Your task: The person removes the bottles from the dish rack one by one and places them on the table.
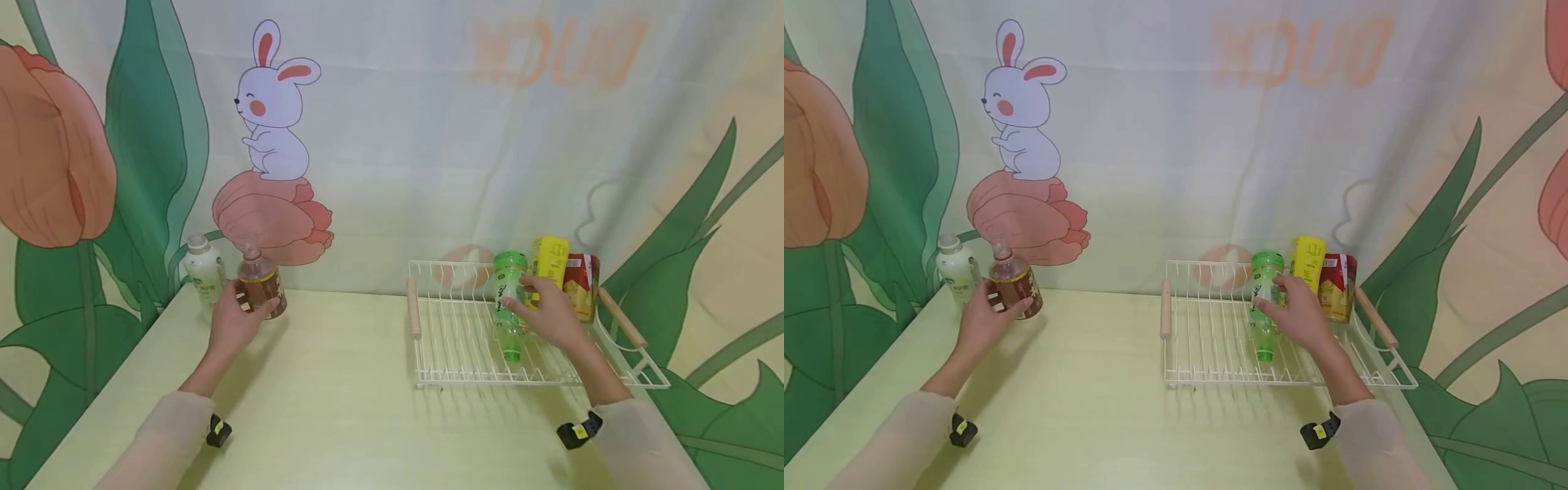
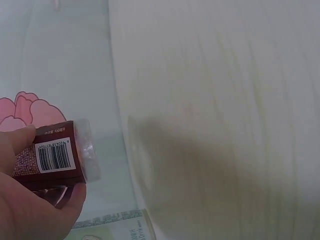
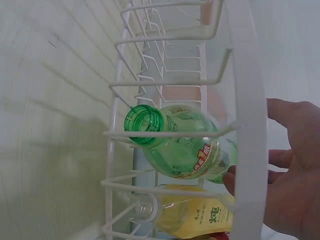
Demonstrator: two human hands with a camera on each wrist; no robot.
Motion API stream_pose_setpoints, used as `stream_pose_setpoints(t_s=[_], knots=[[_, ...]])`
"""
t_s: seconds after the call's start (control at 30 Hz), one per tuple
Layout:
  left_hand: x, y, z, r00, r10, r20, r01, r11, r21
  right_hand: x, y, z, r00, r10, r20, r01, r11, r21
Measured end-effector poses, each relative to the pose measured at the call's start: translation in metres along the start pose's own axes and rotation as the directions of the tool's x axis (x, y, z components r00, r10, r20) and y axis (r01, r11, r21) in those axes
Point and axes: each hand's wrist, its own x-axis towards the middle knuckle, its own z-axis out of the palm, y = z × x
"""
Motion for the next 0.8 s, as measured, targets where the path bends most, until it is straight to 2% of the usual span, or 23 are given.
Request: stream_pose_setpoints(t_s=[0.33, 0.57, 0.67, 0.8], knots=[[-0.002, -0.007, 0.004, 0.999, 0.001, 0.039, -0.002, 1.000, 0.024, 0.000, 0.013, 0.006, 0.998, 0.064, -0.005, -0.064, 0.997, 0.045], [0.001, -0.015, 0.007, 0.994, 0.009, 0.111, -0.017, 0.998, 0.068, 0.000, 0.015, 0.012, 0.994, 0.107, -0.008, -0.106, 0.991, 0.078], [0.001, -0.016, 0.011, 0.992, -0.013, 0.124, 0.001, 0.996, 0.094, -0.001, 0.016, 0.016, 0.994, 0.104, -0.023, -0.103, 0.993, 0.062], [0.004, -0.020, 0.015, 0.992, -0.019, 0.127, 0.004, 0.993, 0.115, -0.001, 0.017, 0.020, 0.997, 0.055, -0.051, -0.055, 0.998, 0.018]])
